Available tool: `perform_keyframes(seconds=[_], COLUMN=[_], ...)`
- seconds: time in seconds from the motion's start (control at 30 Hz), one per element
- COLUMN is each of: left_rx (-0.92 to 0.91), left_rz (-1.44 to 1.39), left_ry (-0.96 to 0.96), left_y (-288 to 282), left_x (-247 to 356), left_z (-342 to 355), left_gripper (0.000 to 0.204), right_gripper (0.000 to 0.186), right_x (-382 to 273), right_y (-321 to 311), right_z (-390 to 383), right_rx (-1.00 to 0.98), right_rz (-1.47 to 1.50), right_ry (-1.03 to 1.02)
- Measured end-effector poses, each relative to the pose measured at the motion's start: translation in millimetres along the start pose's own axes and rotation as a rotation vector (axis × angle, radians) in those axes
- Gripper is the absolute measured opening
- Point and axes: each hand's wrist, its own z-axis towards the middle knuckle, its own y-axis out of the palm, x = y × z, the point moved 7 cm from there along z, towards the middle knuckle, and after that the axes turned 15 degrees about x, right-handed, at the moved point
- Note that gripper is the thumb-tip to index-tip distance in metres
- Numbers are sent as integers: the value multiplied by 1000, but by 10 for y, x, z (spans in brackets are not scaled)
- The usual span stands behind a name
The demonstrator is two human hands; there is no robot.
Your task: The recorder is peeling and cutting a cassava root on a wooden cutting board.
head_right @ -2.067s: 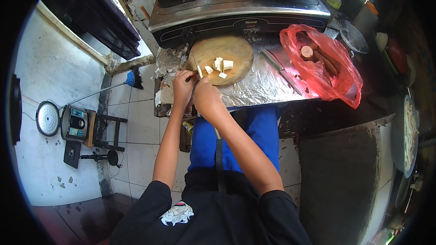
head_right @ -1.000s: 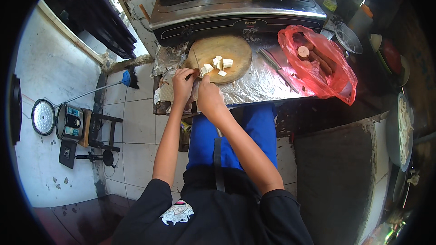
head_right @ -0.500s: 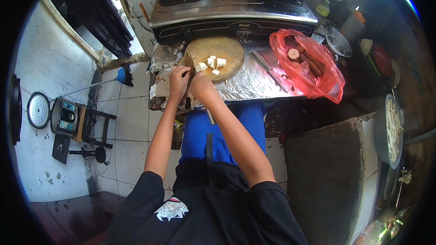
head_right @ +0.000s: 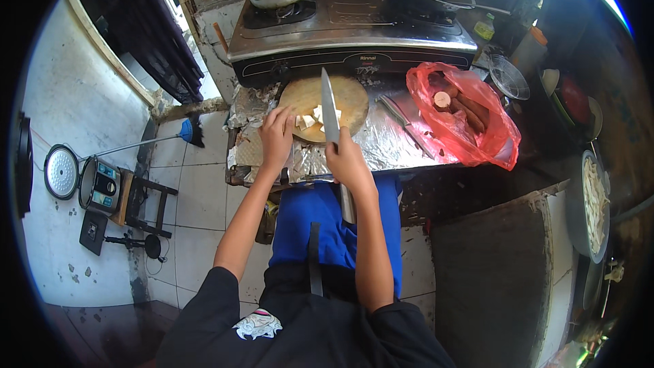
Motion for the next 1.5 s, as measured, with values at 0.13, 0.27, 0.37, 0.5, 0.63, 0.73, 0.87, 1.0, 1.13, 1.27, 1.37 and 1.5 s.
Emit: perform_keyframes(seconds=[0.13, 0.27, 0.37, 0.5, 0.63, 0.73, 0.87, 1.0, 1.13, 1.27, 1.37, 1.5], left_rx=[-76, -535, -495, -384, -597, -790, -957, -890, -787, -487, -453, -372], left_rz=[-381, -1495, -1635, -1386, -901, -385, 633, 440, 441, 327, -157, -1039], left_ry=[-318, -1407, -1466, -1398, -1088, -512, 393, 369, 406, 432, -328, -1372], left_y=[-2, 266, 320, 427, 570, 626, 555, 563, 589, 420, 341, 467], left_x=[139, 559, 593, 244, 106, 121, 534, 344, 384, 547, 443, 322], left_z=[5, -192, -105, 96, 271, 330, 366, 332, 354, 414, 351, -237], left_gripper=[42, 78, 69, 59, 59, 58, 47, 42, 38, 28, 24, 33], right_gripper=[24, 30, 29, 26, 23, 23, 27, 29, 30, 30, 30, 29], right_x=[46, 11, 204, 356, 436, 402, 498, 421, 392, 262, 207, 41], right_y=[-92, 155, 196, -83, -333, -469, -663, -576, -423, -352, -313, -141], right_z=[-105, -244, -92, 39, 60, 53, 76, 40, 27, -15, -34, -127], right_rx=[-69, -424, -255, 62, 63, 129, 170, 92, 18, -46, -95, -263], right_rz=[352, 601, 606, 659, 626, 677, 660, 644, 648, 703, 734, 823], right_ry=[196, 349, 319, 295, 293, 264, 253, 221, 248, 241, 242, 289])
